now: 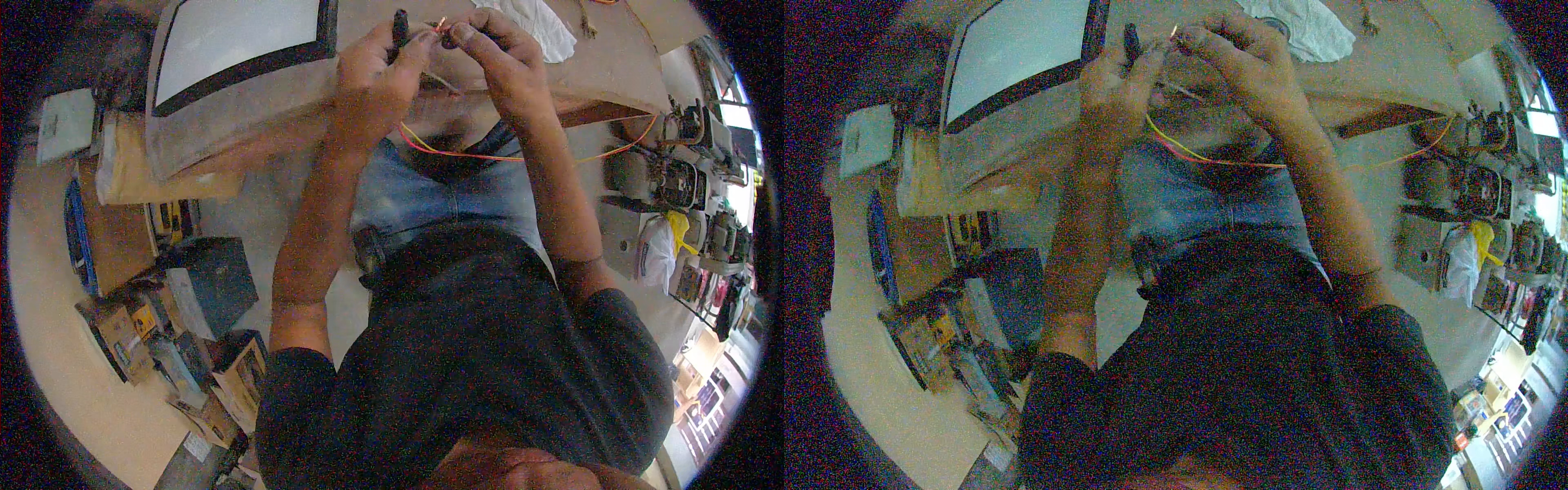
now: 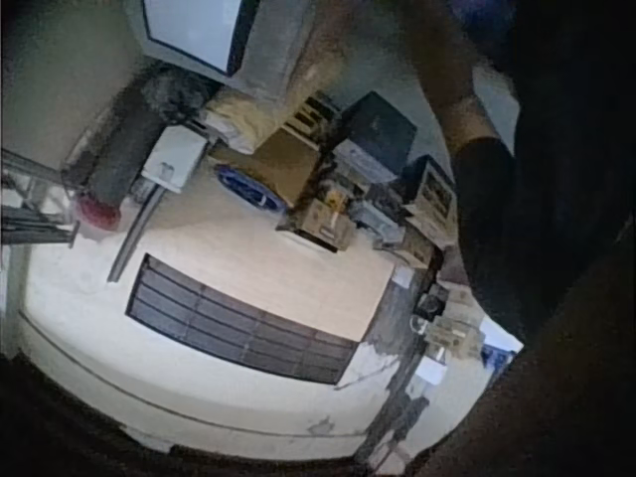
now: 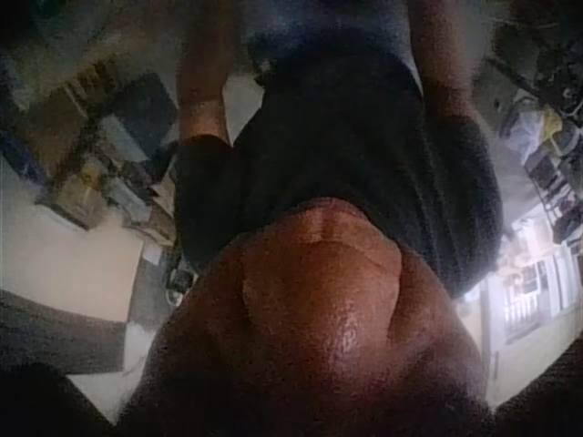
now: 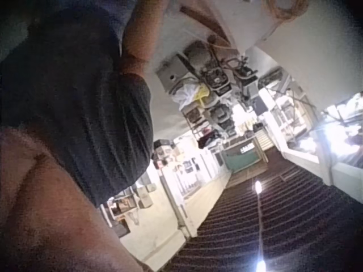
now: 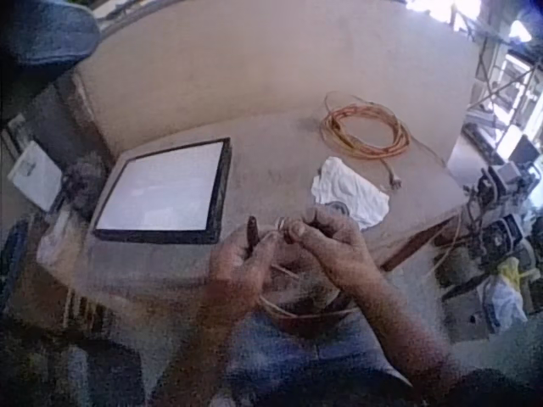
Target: Connect wires to a small electronic motor or component on a workbench.
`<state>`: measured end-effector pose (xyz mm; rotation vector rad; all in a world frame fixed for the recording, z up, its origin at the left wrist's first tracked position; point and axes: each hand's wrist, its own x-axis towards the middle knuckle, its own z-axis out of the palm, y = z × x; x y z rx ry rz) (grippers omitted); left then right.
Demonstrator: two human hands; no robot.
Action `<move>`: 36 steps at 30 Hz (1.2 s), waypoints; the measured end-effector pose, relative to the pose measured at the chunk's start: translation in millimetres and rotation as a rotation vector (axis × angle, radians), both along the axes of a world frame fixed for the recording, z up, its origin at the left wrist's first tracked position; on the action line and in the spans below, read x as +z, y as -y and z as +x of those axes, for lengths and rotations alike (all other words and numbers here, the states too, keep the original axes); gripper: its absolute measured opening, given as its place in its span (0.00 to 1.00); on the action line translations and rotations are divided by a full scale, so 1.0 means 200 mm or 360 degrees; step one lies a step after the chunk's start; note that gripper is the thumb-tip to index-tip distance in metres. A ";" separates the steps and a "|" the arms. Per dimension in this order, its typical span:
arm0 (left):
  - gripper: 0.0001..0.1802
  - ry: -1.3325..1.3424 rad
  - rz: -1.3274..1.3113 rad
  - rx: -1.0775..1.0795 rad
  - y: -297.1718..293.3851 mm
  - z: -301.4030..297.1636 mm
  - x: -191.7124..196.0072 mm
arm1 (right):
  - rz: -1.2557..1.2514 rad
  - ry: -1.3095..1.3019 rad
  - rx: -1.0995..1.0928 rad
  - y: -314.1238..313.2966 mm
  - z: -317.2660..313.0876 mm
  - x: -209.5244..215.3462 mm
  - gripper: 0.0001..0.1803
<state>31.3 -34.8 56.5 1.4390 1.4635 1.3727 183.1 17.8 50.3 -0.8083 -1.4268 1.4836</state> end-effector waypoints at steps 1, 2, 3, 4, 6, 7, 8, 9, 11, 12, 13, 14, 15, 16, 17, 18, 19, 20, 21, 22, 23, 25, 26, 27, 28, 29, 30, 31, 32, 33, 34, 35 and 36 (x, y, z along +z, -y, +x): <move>0.13 -0.0061 0.0048 0.0062 -0.01 0.00 0.00 | -0.0006 -0.0001 0.0004 0.01 0.01 0.00 0.04; 0.13 -0.0061 0.0042 0.0066 -0.01 0.00 0.00 | 0.0084 -0.0001 0.0031 0.02 0.02 0.00 0.08; 0.14 -0.0158 -0.0016 0.0189 -0.02 -0.01 -0.01 | 0.0180 -0.0004 0.0059 0.02 0.04 0.00 0.13; 0.15 -0.0255 -0.0075 0.0312 -0.03 -0.01 -0.01 | 0.0181 -0.0004 0.0064 0.04 0.07 0.00 0.13; 0.14 -0.0211 -0.0024 0.0318 -0.03 -0.01 0.01 | 0.0121 0.0107 0.0138 0.10 0.15 -0.01 0.16; 0.14 -0.0166 0.0027 0.0319 -0.04 0.00 0.01 | 0.0124 0.0109 0.0139 0.13 0.17 -0.01 0.16; 0.14 -0.0165 0.0031 0.0319 -0.04 -0.01 0.01 | 0.0065 0.0175 0.0163 0.16 0.19 0.00 0.16; 0.14 -0.0125 0.0007 0.0320 -0.05 -0.01 0.00 | 0.0003 0.0243 0.0180 0.18 0.20 0.00 0.15; 0.15 -0.0083 -0.0011 0.0313 -0.04 0.00 -0.01 | 0.0149 0.0308 0.0079 0.18 0.19 -0.02 0.14; 0.15 -0.0082 0.0003 0.0314 -0.04 0.00 0.00 | 0.0293 0.0368 -0.0011 0.18 0.18 -0.03 0.12; 0.14 -0.0081 0.0018 0.0316 -0.03 -0.01 0.00 | 0.0298 0.0367 -0.0015 0.18 0.17 -0.02 0.12; 0.14 -0.0082 0.0025 0.0313 -0.02 -0.02 0.00 | 0.0417 0.0497 -0.0030 0.18 0.17 0.00 0.11; 0.15 -0.0089 0.0032 0.0280 -0.01 -0.02 0.00 | 0.0538 0.0628 -0.0044 0.18 0.17 0.02 0.09; 0.15 -0.0096 0.0040 0.0248 0.00 -0.02 0.00 | 0.0548 0.0629 -0.0046 0.18 0.16 0.03 0.09; 0.15 -0.0095 0.0050 0.0248 0.01 -0.03 0.01 | 0.0706 0.0676 -0.0109 0.18 0.16 0.05 0.08; 0.13 -0.0022 -0.0047 0.0182 0.05 -0.02 0.04 | 0.0859 0.0723 -0.0176 0.18 0.15 0.06 0.08; 0.12 0.0052 -0.0144 0.0116 0.07 -0.02 0.06 | 0.0865 0.0723 -0.0182 0.18 0.15 0.08 0.08; 0.12 0.0052 -0.0138 0.0111 0.08 -0.02 0.06 | 0.0953 0.0763 -0.0161 0.18 0.16 0.10 0.08; 0.12 -0.0057 -0.0063 0.0128 0.08 -0.02 0.05 | 0.1046 0.0802 -0.0141 0.17 0.16 0.11 0.08; 0.12 -0.0164 0.0012 0.0144 0.08 -0.02 0.05 | 0.1058 0.0804 -0.0149 0.16 0.16 0.12 0.08; 0.12 -0.0163 0.0025 0.0139 0.08 -0.03 0.05 | 0.1114 0.0779 -0.0136 0.15 0.15 0.13 0.09; 0.13 -0.0187 0.0017 0.0107 0.08 -0.04 0.04 | 0.1167 0.0757 -0.0126 0.16 0.15 0.14 0.10; 0.13 -0.0186 0.0021 0.0102 0.09 -0.04 0.04 | 0.1130 0.0773 -0.0117 0.16 0.15 0.16 0.10; 0.14 -0.0275 0.0064 0.0095 0.10 -0.05 0.07 | 0.1092 0.0785 -0.0105 0.17 0.14 0.17 0.10; 0.14 -0.0366 0.0105 0.0089 0.11 -0.05 0.08 | 0.1093 0.0785 -0.0107 0.18 0.14 0.18 0.10; 0.14 -0.0367 0.0105 0.0088 0.11 -0.05 0.08 | 0.1047 0.0763 -0.0108 0.18 0.14 0.19 0.10; 0.14 -0.0324 0.0091 0.0067 0.11 -0.05 0.08 | 0.1005 0.0742 -0.0104 0.18 0.15 0.20 0.10; 0.14 -0.0281 0.0075 0.0047 0.10 -0.05 0.08 | 0.1007 0.0741 -0.0101 0.17 0.16 0.21 0.10; 0.14 -0.0282 0.0075 0.0051 0.10 -0.05 0.09 | 0.0976 0.0709 -0.0063 0.16 0.16 0.22 0.10; 0.14 -0.0301 0.0066 0.0061 0.09 -0.04 0.10 | 0.0941 0.0678 -0.0030 0.15 0.16 0.24 0.10; 0.14 -0.0320 0.0055 0.0072 0.08 -0.03 0.10 | 0.0939 0.0676 -0.0031 0.14 0.16 0.26 0.10; 0.14 -0.0323 0.0053 0.0072 0.08 -0.03 0.11 | 0.1089 0.0684 0.0015 0.12 0.14 0.29 0.08; 0.15 -0.0308 0.0092 0.0039 0.07 -0.02 0.13 | 0.1240 0.0691 0.0063 0.10 0.13 0.33 0.07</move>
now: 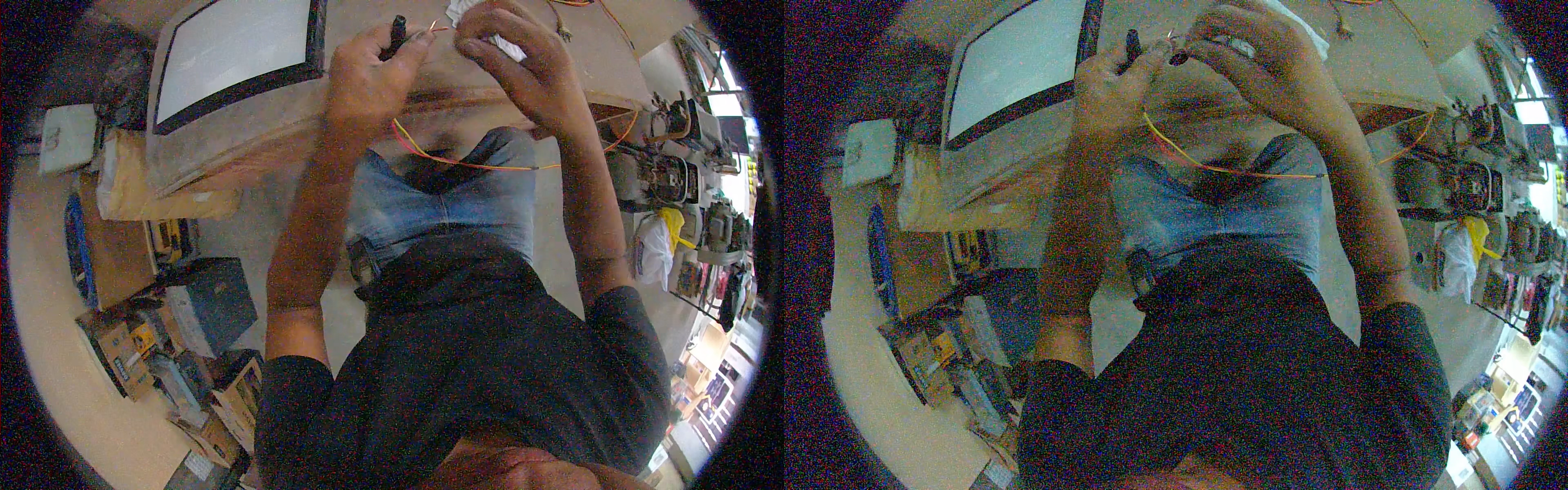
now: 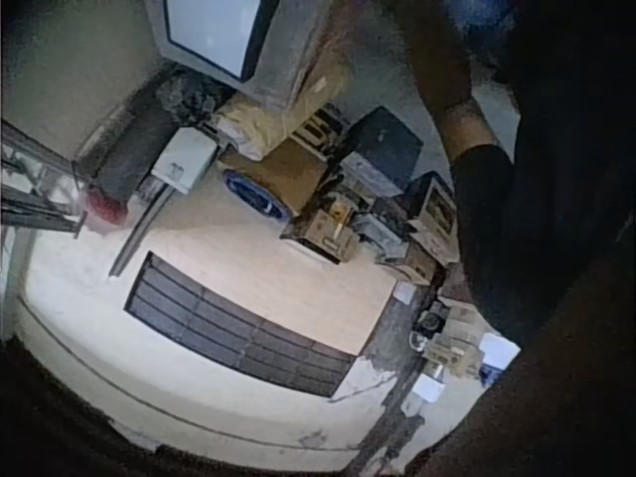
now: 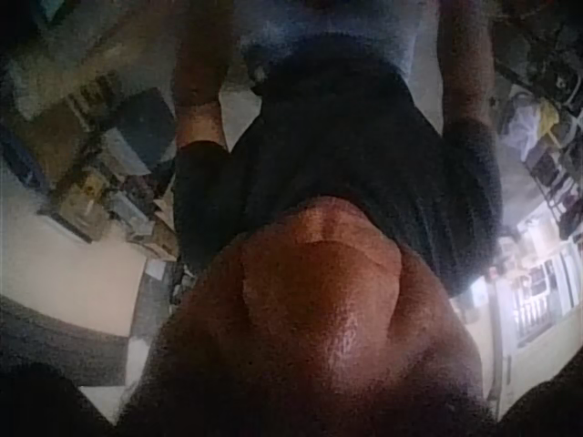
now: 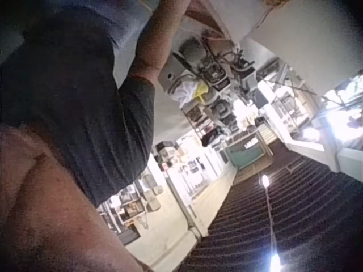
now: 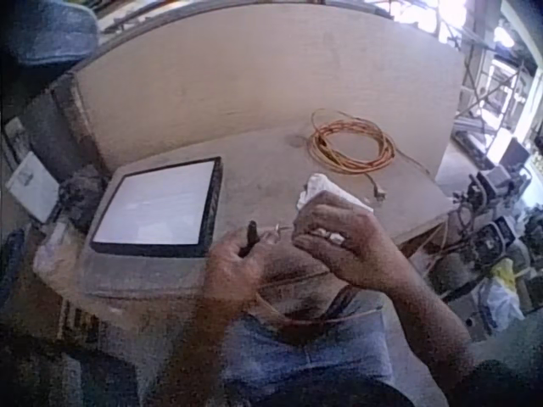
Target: Connect wires to a small electronic motor or component on a workbench.
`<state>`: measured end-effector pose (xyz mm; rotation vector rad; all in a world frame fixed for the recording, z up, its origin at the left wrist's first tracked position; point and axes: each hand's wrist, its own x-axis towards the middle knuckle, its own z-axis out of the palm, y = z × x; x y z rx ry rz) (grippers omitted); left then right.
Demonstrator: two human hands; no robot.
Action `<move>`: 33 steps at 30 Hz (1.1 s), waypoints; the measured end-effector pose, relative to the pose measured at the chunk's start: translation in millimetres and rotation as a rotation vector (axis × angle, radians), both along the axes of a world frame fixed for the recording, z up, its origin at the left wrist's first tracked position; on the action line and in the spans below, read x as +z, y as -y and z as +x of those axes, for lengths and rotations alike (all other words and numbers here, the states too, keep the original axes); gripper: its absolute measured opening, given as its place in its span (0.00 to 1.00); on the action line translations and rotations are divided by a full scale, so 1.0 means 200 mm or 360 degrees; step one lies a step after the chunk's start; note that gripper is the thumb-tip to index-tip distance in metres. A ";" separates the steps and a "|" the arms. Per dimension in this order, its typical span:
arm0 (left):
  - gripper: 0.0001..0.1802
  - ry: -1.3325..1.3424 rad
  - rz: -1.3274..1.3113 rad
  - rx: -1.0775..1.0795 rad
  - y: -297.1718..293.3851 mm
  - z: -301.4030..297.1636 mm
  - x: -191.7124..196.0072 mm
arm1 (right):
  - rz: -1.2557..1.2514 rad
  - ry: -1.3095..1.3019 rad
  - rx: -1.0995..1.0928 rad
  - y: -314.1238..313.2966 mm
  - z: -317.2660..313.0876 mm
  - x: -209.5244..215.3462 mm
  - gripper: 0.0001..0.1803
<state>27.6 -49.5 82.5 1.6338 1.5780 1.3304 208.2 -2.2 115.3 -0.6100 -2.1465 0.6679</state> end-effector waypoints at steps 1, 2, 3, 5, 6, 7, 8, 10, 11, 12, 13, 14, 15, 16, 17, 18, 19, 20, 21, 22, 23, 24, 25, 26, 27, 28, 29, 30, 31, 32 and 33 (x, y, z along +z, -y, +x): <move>0.15 0.0013 0.0035 -0.0037 -0.01 0.01 0.01 | -0.0002 -0.0003 0.0002 -0.03 -0.01 0.02 0.07; 0.15 0.0010 0.0032 -0.0034 -0.01 0.02 0.02 | 0.0164 -0.0022 0.0003 -0.06 -0.01 0.03 0.05; 0.15 0.0014 -0.0053 -0.0048 -0.03 0.02 0.03 | 0.0335 -0.0044 0.0008 -0.08 -0.02 0.04 0.03; 0.15 0.0017 -0.0140 -0.0056 -0.06 0.02 0.05 | 0.0350 -0.0062 -0.0020 -0.12 -0.02 0.02 0.03; 0.15 -0.0034 -0.0251 -0.0022 -0.08 0.02 0.04 | 0.0357 -0.0073 -0.0052 -0.13 -0.02 0.01 0.03; 0.15 -0.0084 -0.0362 0.0010 -0.10 0.03 0.04 | 0.0350 -0.0073 -0.0047 -0.13 -0.02 0.01 0.03; 0.15 -0.0083 -0.0370 0.0014 -0.11 0.03 0.05 | 0.0334 -0.0039 -0.0098 -0.13 -0.03 0.02 0.04; 0.22 -0.0132 -0.0457 -0.0030 -0.12 0.03 0.08 | 0.0308 -0.0002 -0.0159 -0.13 -0.04 -0.01 0.04; 0.22 -0.0130 -0.0466 -0.0035 -0.14 0.03 0.05 | 0.0307 -0.0090 -0.0236 -0.15 -0.05 -0.05 0.04; 0.22 -0.0158 -0.0385 -0.0021 -0.18 0.02 0.02 | 0.0310 -0.0179 -0.0311 -0.16 -0.06 -0.09 0.04; 0.22 -0.0185 -0.0304 -0.0007 -0.20 0.01 0.00 | 0.0307 -0.0176 -0.0313 -0.16 -0.07 -0.11 0.04; 0.22 -0.0183 -0.0308 -0.0009 -0.21 0.01 -0.03 | 0.0286 -0.0200 -0.0361 -0.16 -0.08 -0.13 0.04; 0.21 -0.0094 -0.0297 -0.0009 -0.22 0.01 -0.04 | 0.0263 -0.0223 -0.0406 -0.17 -0.08 -0.14 0.04; 0.21 -0.0005 -0.0285 -0.0007 -0.22 0.01 -0.05 | 0.0257 -0.0219 -0.0404 -0.17 -0.08 -0.14 0.04; 0.21 -0.0002 -0.0292 -0.0005 -0.25 -0.02 -0.10 | 0.0133 -0.0219 -0.0378 -0.16 -0.08 -0.13 0.03; 0.20 -0.0256 -0.0071 -0.0083 -0.28 -0.08 -0.17 | 0.0012 -0.0219 -0.0346 -0.16 -0.09 -0.11 0.03; 0.19 -0.0510 0.0146 -0.0169 -0.30 -0.10 -0.19 | 0.0004 -0.0214 -0.0345 -0.16 -0.09 -0.11 0.03; 0.19 -0.0505 0.0138 -0.0169 -0.30 -0.11 -0.21 | 0.0086 -0.0173 -0.0376 -0.16 -0.09 -0.11 0.03; 0.18 -0.0095 -0.0158 -0.0240 -0.30 -0.09 -0.19 | 0.0167 -0.0132 -0.0407 -0.16 -0.09 -0.12 0.03; 0.17 0.0319 -0.0451 -0.0306 -0.29 -0.08 -0.16 | 0.0158 -0.0128 -0.0405 -0.16 -0.09 -0.13 0.03; 0.17 0.0323 -0.0458 -0.0304 -0.27 -0.07 -0.13 | 0.0131 -0.0128 -0.0429 -0.17 -0.08 -0.14 0.03; 0.17 0.0089 -0.0452 -0.0290 -0.24 -0.07 -0.09 | 0.0106 -0.0128 -0.0458 -0.17 -0.08 -0.14 0.03; 0.16 -0.0144 -0.0443 -0.0278 -0.21 -0.06 -0.06 | 0.0102 -0.0125 -0.0462 -0.16 -0.08 -0.15 0.03; 0.16 -0.0143 -0.0447 -0.0284 -0.20 -0.06 -0.07 | 0.0070 -0.0126 -0.0459 -0.16 -0.08 -0.15 0.04; 0.16 -0.0039 -0.0366 -0.0271 -0.19 -0.05 -0.07 | 0.0041 -0.0126 -0.0455 -0.16 -0.08 -0.15 0.04; 0.16 0.0064 -0.0285 -0.0259 -0.18 -0.04 -0.08 | 0.0042 -0.0123 -0.0461 -0.16 -0.08 -0.16 0.04; 0.16 0.0066 -0.0285 -0.0265 -0.18 -0.05 -0.08 | -0.0048 -0.0159 -0.0464 -0.15 -0.09 -0.17 0.04; 0.16 0.0130 -0.0215 -0.0304 -0.17 -0.05 -0.08 | -0.0141 -0.0192 -0.0468 -0.15 -0.09 -0.18 0.04; 0.16 0.0194 -0.0145 -0.0341 -0.16 -0.05 -0.09 | -0.0143 -0.0187 -0.0475 -0.14 -0.09 -0.17 0.04; 0.16 0.0198 -0.0148 -0.0347 -0.15 -0.04 -0.08 | -0.0188 -0.0183 -0.0473 -0.12 -0.09 -0.16 0.05; 0.16 0.0091 -0.0114 -0.0304 -0.15 -0.04 -0.07 | -0.0230 -0.0180 -0.0472 -0.11 -0.10 -0.15 0.05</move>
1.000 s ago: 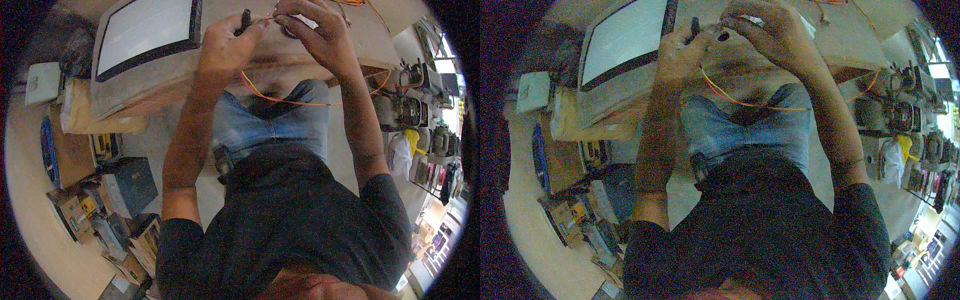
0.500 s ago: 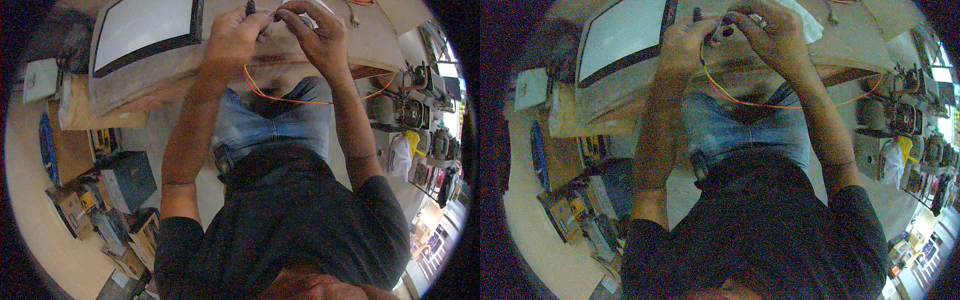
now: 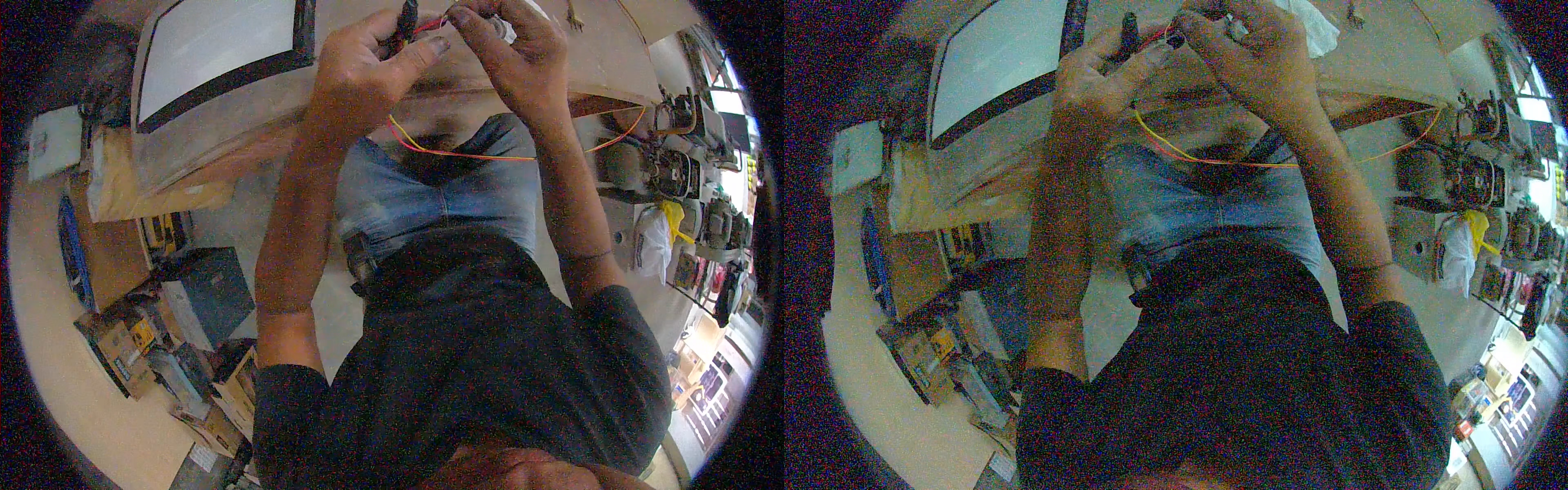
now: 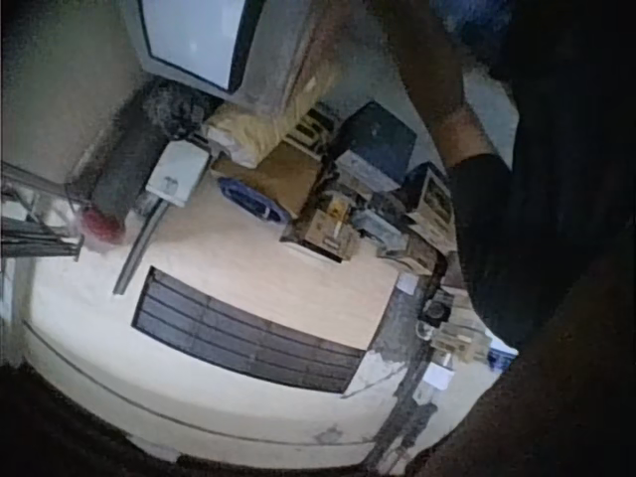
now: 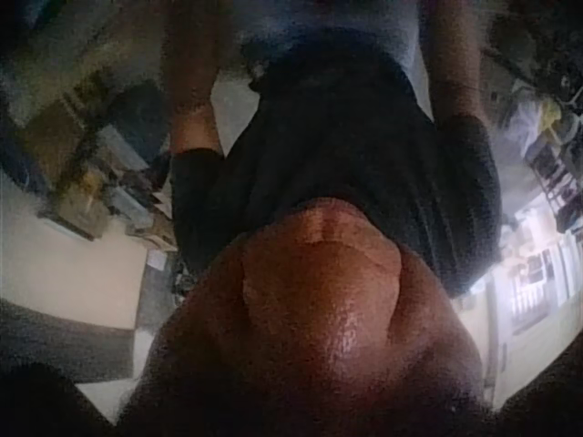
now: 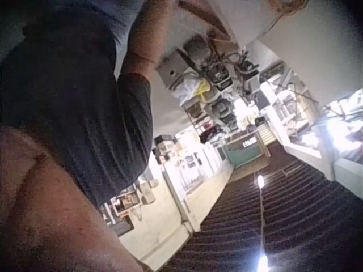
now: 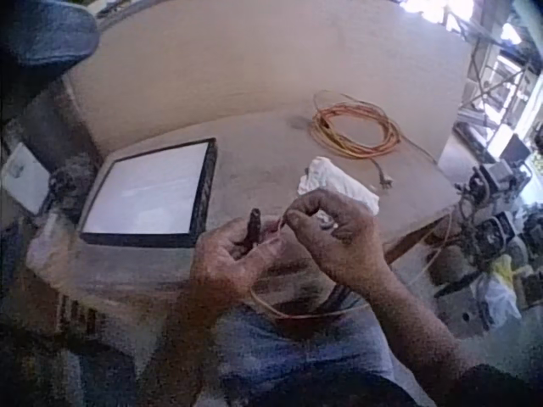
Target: Connect wires to a small electronic motor or component on a workbench.
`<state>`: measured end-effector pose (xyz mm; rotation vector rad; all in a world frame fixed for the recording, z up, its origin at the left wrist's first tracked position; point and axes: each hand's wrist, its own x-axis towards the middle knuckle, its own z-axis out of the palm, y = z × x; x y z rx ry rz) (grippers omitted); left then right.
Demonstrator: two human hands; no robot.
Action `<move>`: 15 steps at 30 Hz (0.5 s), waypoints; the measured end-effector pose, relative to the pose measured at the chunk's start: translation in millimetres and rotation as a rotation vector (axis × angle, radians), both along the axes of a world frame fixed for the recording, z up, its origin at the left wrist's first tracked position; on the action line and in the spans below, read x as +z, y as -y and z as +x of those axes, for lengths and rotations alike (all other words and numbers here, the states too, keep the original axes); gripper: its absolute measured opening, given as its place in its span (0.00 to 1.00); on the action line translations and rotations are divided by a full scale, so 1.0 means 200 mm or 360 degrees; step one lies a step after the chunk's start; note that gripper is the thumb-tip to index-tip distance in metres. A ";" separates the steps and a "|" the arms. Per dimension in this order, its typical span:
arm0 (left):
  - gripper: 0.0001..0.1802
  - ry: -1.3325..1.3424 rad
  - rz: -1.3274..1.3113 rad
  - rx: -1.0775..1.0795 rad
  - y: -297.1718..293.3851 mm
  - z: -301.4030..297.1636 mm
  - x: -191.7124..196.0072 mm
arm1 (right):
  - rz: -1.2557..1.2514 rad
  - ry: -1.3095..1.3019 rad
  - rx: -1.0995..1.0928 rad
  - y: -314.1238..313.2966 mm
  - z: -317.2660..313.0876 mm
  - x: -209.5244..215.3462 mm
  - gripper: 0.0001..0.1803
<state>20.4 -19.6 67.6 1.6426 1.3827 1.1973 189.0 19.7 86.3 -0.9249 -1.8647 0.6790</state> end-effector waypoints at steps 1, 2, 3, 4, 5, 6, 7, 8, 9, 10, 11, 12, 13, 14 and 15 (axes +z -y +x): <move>0.16 -0.0105 0.0043 0.0041 0.00 0.01 0.01 | 0.0000 0.0002 -0.0008 0.00 0.00 0.00 0.05; 0.16 -0.0103 0.0043 0.0034 0.00 0.01 0.02 | -0.0063 -0.0036 -0.0013 0.00 0.00 -0.01 0.05; 0.15 -0.0075 0.0012 0.0063 0.00 0.01 0.03 | -0.0128 -0.0078 -0.0019 -0.01 -0.01 -0.01 0.05; 0.15 -0.0049 -0.0019 0.0092 0.00 0.01 0.04 | -0.0132 -0.0081 -0.0027 -0.01 -0.01 0.00 0.05; 0.15 -0.0052 -0.0023 0.0085 -0.01 0.00 0.05 | -0.0192 -0.0123 -0.0003 0.00 -0.02 0.01 0.05; 0.15 -0.0034 -0.0033 0.0074 0.00 -0.01 0.05 | -0.0247 -0.0161 0.0027 0.00 -0.02 0.02 0.06; 0.15 -0.0016 -0.0042 0.0063 0.00 -0.01 0.05 | -0.0245 -0.0162 0.0026 -0.01 -0.01 0.01 0.06; 0.15 -0.0016 -0.0040 0.0063 -0.01 -0.01 0.05 | -0.0507 -0.0329 0.0121 -0.02 0.00 0.01 0.06; 0.14 0.0027 -0.0086 0.0070 -0.01 -0.01 0.04 | -0.0772 -0.0497 0.0218 -0.02 0.01 0.00 0.06; 0.14 0.0071 -0.0130 0.0077 -0.01 0.00 0.04 | -0.0773 -0.0499 0.0218 -0.04 0.02 0.00 0.06; 0.14 0.0069 -0.0131 0.0077 -0.01 0.00 0.04 | -0.0900 -0.0527 0.0324 -0.07 0.04 -0.01 0.07; 0.14 0.0092 -0.0119 -0.0002 0.00 0.00 0.05 | -0.1027 -0.0553 0.0431 -0.09 0.06 -0.01 0.08; 0.14 0.0116 -0.0106 -0.0082 0.00 0.00 0.05 | -0.1027 -0.0553 0.0431 -0.11 0.08 -0.02 0.08; 0.14 0.0116 -0.0105 -0.0082 -0.01 0.01 0.05 | -0.1072 -0.0530 0.0489 -0.13 0.09 -0.03 0.08; 0.12 0.0168 -0.0059 -0.0070 -0.01 0.02 0.03 | -0.1117 -0.0509 0.0544 -0.15 0.10 -0.04 0.08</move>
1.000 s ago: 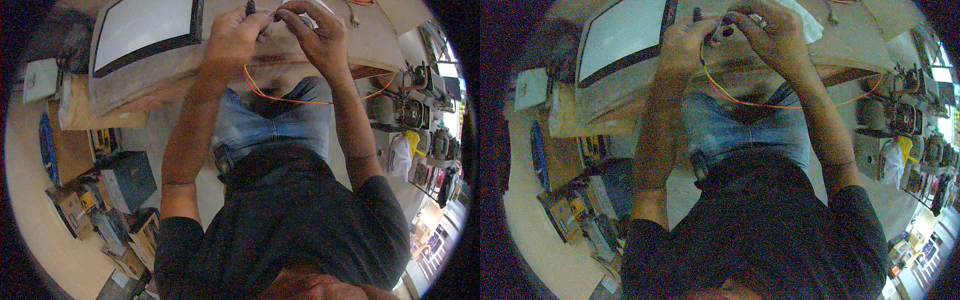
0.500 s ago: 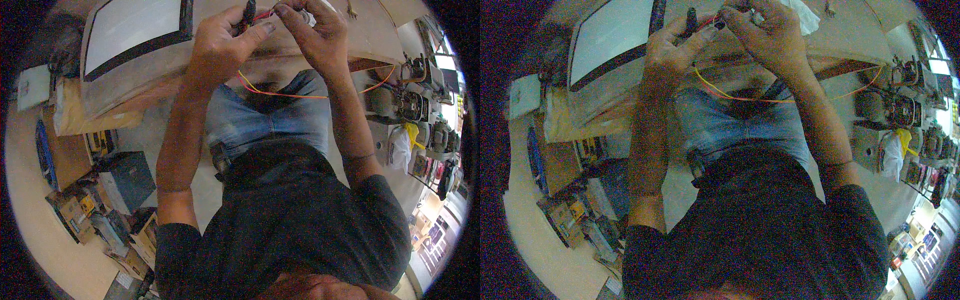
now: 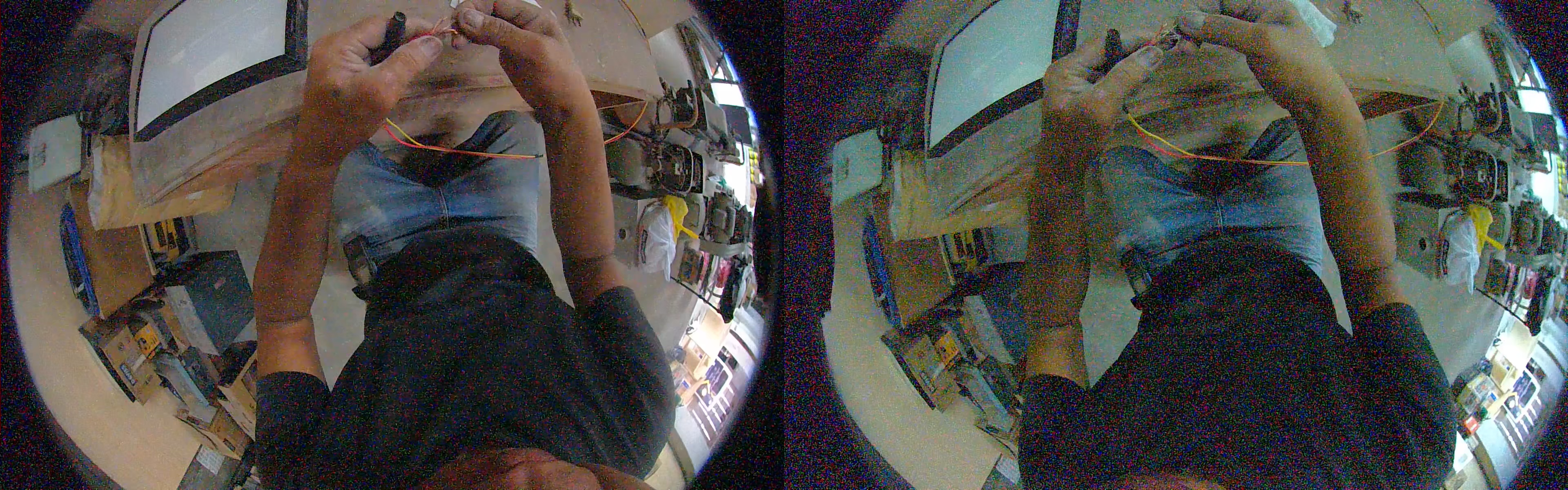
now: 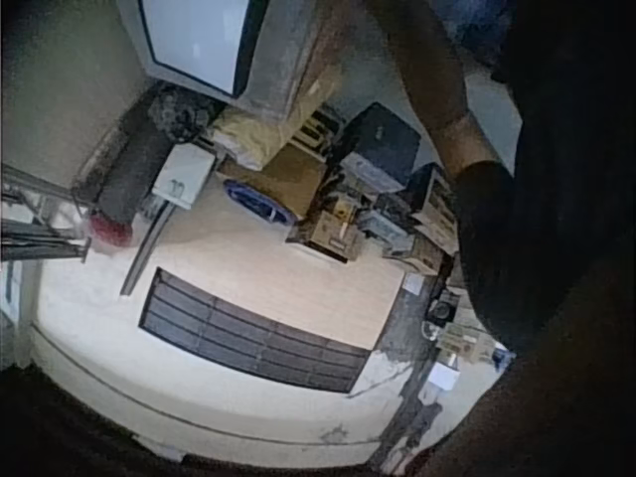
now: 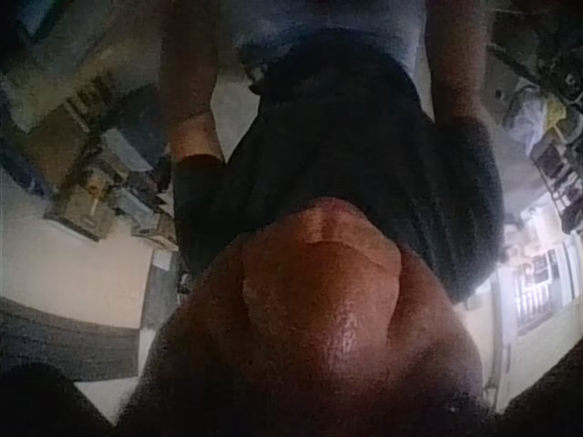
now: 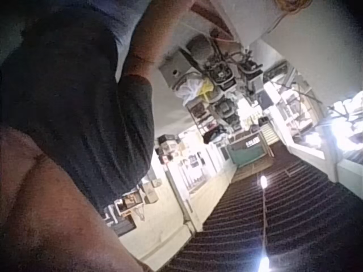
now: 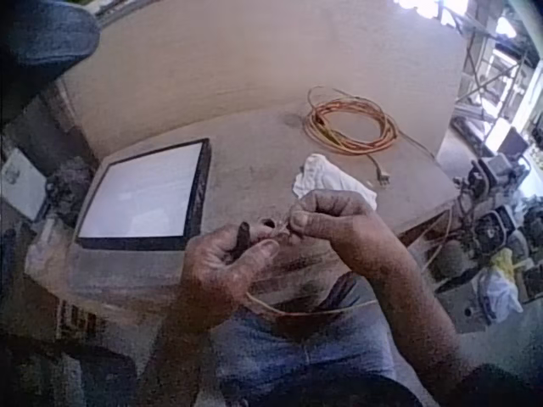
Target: Connect wires to a small electronic motor or component on a workbench.
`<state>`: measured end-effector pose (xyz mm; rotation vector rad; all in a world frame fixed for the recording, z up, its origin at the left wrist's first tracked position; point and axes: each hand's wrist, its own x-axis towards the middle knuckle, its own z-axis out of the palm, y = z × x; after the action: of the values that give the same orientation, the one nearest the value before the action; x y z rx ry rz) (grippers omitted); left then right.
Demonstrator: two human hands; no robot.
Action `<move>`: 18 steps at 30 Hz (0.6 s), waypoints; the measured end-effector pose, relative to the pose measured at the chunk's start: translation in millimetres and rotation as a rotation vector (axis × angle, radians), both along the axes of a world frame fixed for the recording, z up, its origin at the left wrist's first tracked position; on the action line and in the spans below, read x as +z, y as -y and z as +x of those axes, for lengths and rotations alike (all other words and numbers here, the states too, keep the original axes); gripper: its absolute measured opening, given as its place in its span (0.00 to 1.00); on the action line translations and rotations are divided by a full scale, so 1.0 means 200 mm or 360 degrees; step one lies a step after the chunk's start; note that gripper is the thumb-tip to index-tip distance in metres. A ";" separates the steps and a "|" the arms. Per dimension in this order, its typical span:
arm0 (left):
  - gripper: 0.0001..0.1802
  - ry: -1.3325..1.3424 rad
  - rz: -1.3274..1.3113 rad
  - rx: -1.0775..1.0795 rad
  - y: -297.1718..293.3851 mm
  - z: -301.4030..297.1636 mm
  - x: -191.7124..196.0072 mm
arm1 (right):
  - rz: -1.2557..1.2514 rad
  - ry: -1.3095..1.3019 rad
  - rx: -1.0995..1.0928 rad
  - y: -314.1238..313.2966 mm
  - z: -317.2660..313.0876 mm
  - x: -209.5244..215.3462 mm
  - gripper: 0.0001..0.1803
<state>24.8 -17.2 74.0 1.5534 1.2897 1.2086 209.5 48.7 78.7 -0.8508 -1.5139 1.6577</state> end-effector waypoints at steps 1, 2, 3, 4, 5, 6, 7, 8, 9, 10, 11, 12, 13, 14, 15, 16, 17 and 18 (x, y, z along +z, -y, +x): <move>0.11 0.0053 0.0045 0.0015 0.00 0.01 0.00 | -0.0001 -0.0001 -0.0003 -0.01 0.01 -0.02 0.08; 0.11 0.0052 0.0044 0.0012 0.00 0.01 0.00 | 0.0063 -0.0018 0.0047 -0.03 0.02 -0.04 0.08; 0.11 0.0071 0.0033 -0.0029 0.01 0.01 0.02 | 0.0127 -0.0035 0.0098 -0.03 0.02 -0.06 0.08; 0.11 0.0090 0.0021 -0.0070 0.01 0.02 0.03 | 0.0128 -0.0035 0.0094 -0.03 0.02 -0.07 0.08; 0.11 0.0089 0.0022 -0.0073 0.00 0.02 0.02 | 0.0129 -0.0056 0.0083 -0.03 0.02 -0.08 0.08; 0.11 0.0136 0.0036 -0.0069 0.00 0.02 0.01 | 0.0132 -0.0076 0.0075 -0.03 0.02 -0.09 0.08; 0.11 0.0183 0.0050 -0.0064 -0.01 0.02 -0.01 | 0.0134 -0.0076 0.0075 -0.03 0.02 -0.09 0.08; 0.11 0.0183 0.0051 -0.0065 -0.02 0.02 -0.03 | 0.0088 -0.0095 0.0048 -0.02 0.01 -0.08 0.08; 0.11 0.0248 -0.0067 -0.0062 -0.02 0.02 -0.05 | 0.0041 -0.0115 0.0024 -0.01 0.01 -0.08 0.08; 0.12 0.0313 -0.0186 -0.0059 -0.03 0.01 -0.06 | 0.0042 -0.0115 0.0027 -0.01 0.01 -0.08 0.08; 0.12 0.0313 -0.0185 -0.0055 -0.03 0.02 -0.07 | 0.0012 -0.0113 0.0008 -0.01 0.01 -0.08 0.08; 0.12 0.0301 -0.0120 0.0003 -0.03 0.04 -0.08 | -0.0017 -0.0109 -0.0016 0.00 0.01 -0.08 0.08; 0.12 0.0290 -0.0055 0.0062 -0.03 0.04 -0.09 | -0.0015 -0.0106 -0.0018 -0.01 0.01 -0.09 0.08; 0.12 0.0294 -0.0054 0.0061 -0.04 0.04 -0.11 | -0.0013 -0.0119 0.0002 -0.01 0.01 -0.10 0.08; 0.12 0.0294 -0.0053 0.0060 -0.05 0.03 -0.12 | -0.0011 -0.0132 0.0026 -0.01 0.00 -0.11 0.08; 0.12 0.0295 -0.0052 0.0060 -0.06 0.02 -0.13 | -0.0011 -0.0129 0.0030 -0.01 -0.01 -0.11 0.08; 0.12 0.0298 -0.0052 0.0065 -0.06 0.02 -0.15 | -0.0084 -0.0122 0.0023 -0.01 -0.01 -0.11 0.08; 0.11 0.0341 -0.0035 0.0079 -0.06 0.03 -0.14 | -0.0156 -0.0114 0.0015 -0.01 -0.02 -0.12 0.08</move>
<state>31.4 -4.8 46.8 1.3426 1.2023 1.3482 205.9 51.2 55.6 -0.8278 -1.3998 1.7628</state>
